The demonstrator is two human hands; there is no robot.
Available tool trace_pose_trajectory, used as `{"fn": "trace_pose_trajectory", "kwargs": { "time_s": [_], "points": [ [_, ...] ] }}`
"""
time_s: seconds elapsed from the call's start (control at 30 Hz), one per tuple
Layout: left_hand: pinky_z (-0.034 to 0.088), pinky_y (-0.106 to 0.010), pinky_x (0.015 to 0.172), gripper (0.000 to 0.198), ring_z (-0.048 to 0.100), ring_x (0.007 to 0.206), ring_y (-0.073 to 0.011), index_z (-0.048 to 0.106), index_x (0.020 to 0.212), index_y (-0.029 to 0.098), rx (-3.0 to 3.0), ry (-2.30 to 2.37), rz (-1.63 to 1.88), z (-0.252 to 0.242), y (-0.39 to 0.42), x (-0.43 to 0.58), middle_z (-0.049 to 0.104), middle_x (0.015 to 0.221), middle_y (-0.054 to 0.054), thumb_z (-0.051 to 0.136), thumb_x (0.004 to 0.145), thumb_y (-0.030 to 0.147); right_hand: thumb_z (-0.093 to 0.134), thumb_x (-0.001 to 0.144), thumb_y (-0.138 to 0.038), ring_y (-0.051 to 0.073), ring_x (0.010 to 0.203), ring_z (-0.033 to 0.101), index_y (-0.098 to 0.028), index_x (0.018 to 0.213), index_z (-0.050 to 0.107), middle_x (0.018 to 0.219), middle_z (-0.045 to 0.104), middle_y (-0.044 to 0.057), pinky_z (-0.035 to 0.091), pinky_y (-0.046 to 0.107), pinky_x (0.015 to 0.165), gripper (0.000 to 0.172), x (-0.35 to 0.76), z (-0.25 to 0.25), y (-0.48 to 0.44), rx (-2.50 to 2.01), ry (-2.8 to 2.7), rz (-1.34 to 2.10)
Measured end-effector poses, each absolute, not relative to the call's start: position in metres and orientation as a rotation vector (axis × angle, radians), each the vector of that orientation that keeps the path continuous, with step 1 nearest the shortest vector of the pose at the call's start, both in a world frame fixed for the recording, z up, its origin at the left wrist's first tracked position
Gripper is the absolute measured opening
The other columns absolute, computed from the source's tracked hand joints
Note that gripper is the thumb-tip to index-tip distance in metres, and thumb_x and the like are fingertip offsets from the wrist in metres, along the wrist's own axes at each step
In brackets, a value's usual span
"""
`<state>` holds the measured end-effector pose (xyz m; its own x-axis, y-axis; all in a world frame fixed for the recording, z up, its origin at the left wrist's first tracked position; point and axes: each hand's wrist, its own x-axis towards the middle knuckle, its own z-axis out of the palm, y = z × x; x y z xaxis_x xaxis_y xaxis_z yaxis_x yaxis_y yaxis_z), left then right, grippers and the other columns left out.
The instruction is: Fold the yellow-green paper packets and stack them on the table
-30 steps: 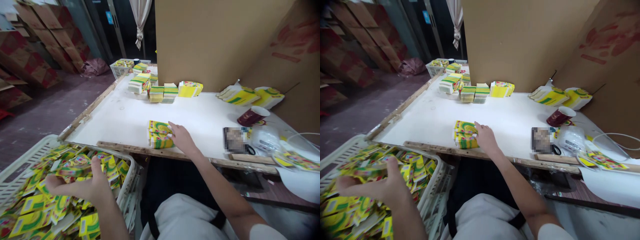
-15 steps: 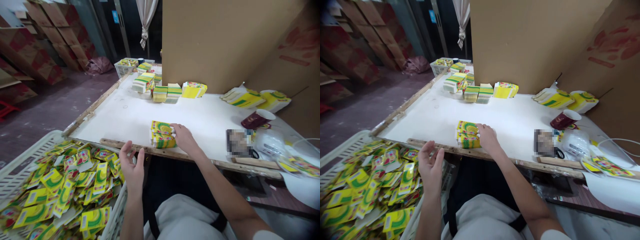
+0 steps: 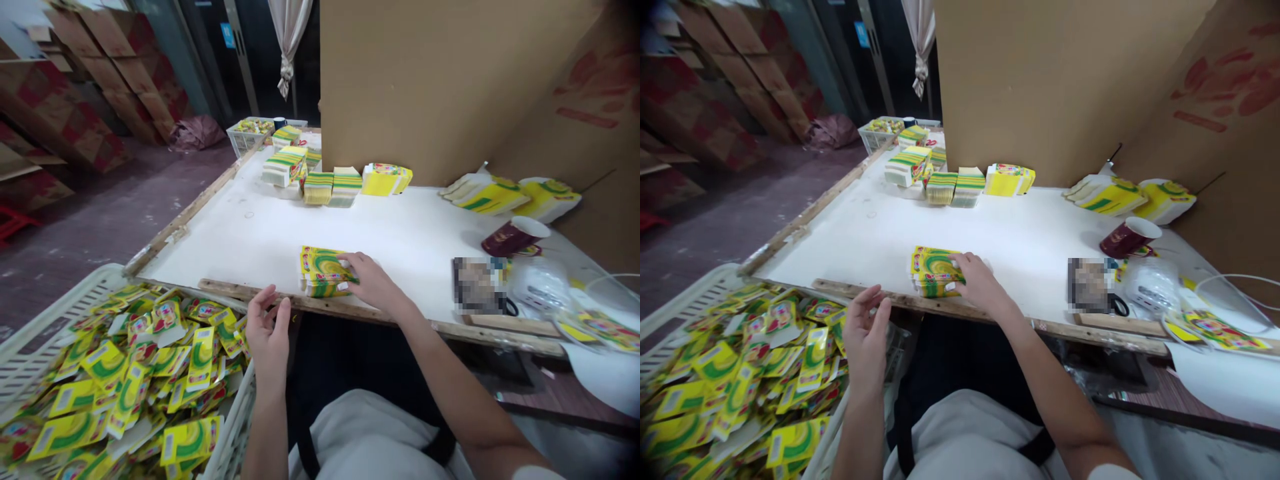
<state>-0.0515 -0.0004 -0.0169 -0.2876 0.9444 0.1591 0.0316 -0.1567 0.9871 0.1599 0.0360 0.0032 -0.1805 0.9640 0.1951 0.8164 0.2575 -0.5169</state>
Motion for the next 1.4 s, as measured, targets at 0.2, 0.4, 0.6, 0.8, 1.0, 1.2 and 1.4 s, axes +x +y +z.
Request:
{"fn": "trace_pose_trajectory", "kwargs": {
  "time_s": [0.2, 0.4, 0.6, 0.8, 1.0, 1.2, 1.4],
  "points": [
    [0.046, -0.025, 0.079, 0.035, 0.055, 0.094, -0.0152, 0.055, 0.107, 0.019, 1.158, 1.339, 1.518, -0.016, -0.001, -0.050, 0.058, 0.101, -0.006, 0.063, 0.075, 0.032, 0.047, 0.067, 0.003, 0.020, 0.091, 0.051, -0.018, 0.110, 0.051, 0.096, 0.057, 0.007, 0.040, 0.035, 0.084, 0.047, 0.156, 0.007, 0.029, -1.625, -2.065, 0.377],
    [0.046, -0.024, 0.078, 0.031, 0.056, 0.088, -0.0137, 0.056, 0.105, 0.018, 1.175, 1.311, 1.504, -0.014, -0.002, -0.049, 0.059, 0.097, -0.005, 0.061, 0.077, 0.030, 0.050, 0.070, -0.001, 0.023, 0.095, 0.051, -0.016, 0.111, 0.050, 0.102, 0.057, 0.011, 0.039, 0.038, 0.085, 0.044, 0.153, 0.011, 0.029, -1.754, -2.080, 0.195],
    [0.045, -0.021, 0.075, 0.027, 0.055, 0.084, -0.0114, 0.057, 0.102, 0.019, 1.170, 1.293, 1.492, -0.011, -0.003, -0.049, 0.060, 0.099, -0.004, 0.061, 0.077, 0.029, 0.055, 0.069, -0.004, 0.024, 0.091, 0.054, -0.014, 0.108, 0.050, 0.099, 0.058, 0.012, 0.040, 0.036, 0.081, 0.041, 0.151, 0.017, 0.033, -1.867, -2.114, 0.236],
    [0.045, -0.024, 0.080, 0.030, 0.058, 0.090, -0.0140, 0.057, 0.102, 0.019, 1.133, 1.184, 1.449, -0.016, -0.003, -0.043, 0.061, 0.097, -0.004, 0.064, 0.075, 0.030, 0.055, 0.065, -0.003, 0.018, 0.081, 0.053, -0.020, 0.112, 0.040, 0.097, 0.053, 0.006, 0.043, 0.031, 0.071, 0.052, 0.146, 0.029, 0.019, -1.720, -1.824, 0.391],
    [0.047, -0.034, 0.081, 0.058, 0.057, 0.095, -0.0223, 0.056, 0.105, 0.021, 0.657, 0.748, 1.628, -0.012, -0.013, -0.028, 0.060, 0.101, -0.007, 0.056, 0.066, 0.064, 0.058, 0.067, -0.004, 0.011, 0.066, 0.050, -0.022, 0.111, 0.043, 0.081, 0.050, -0.002, 0.043, 0.022, 0.059, 0.050, 0.099, 0.030, -0.023, -1.211, -1.857, 1.026],
    [0.041, -0.026, 0.055, 0.068, 0.042, 0.055, -0.0113, 0.049, 0.070, 0.019, 0.486, 0.715, 1.763, 0.002, -0.012, -0.042, 0.041, 0.062, 0.001, 0.024, 0.065, 0.083, 0.068, 0.063, -0.008, 0.012, 0.077, 0.053, -0.023, 0.106, 0.054, 0.095, 0.051, 0.001, 0.049, 0.025, 0.069, 0.047, 0.059, 0.011, -0.047, -1.021, -1.690, 1.218],
    [0.036, -0.025, 0.045, 0.068, 0.040, 0.052, -0.0122, 0.050, 0.073, 0.022, 0.649, 0.981, 1.679, -0.001, -0.006, -0.037, 0.045, 0.062, 0.000, 0.030, 0.058, 0.086, 0.068, 0.063, -0.012, 0.010, 0.061, 0.051, -0.018, 0.088, 0.057, 0.074, 0.055, -0.002, 0.044, 0.022, 0.056, 0.027, 0.067, 0.005, -0.032, -1.141, -1.583, 1.138]
  ]
}}
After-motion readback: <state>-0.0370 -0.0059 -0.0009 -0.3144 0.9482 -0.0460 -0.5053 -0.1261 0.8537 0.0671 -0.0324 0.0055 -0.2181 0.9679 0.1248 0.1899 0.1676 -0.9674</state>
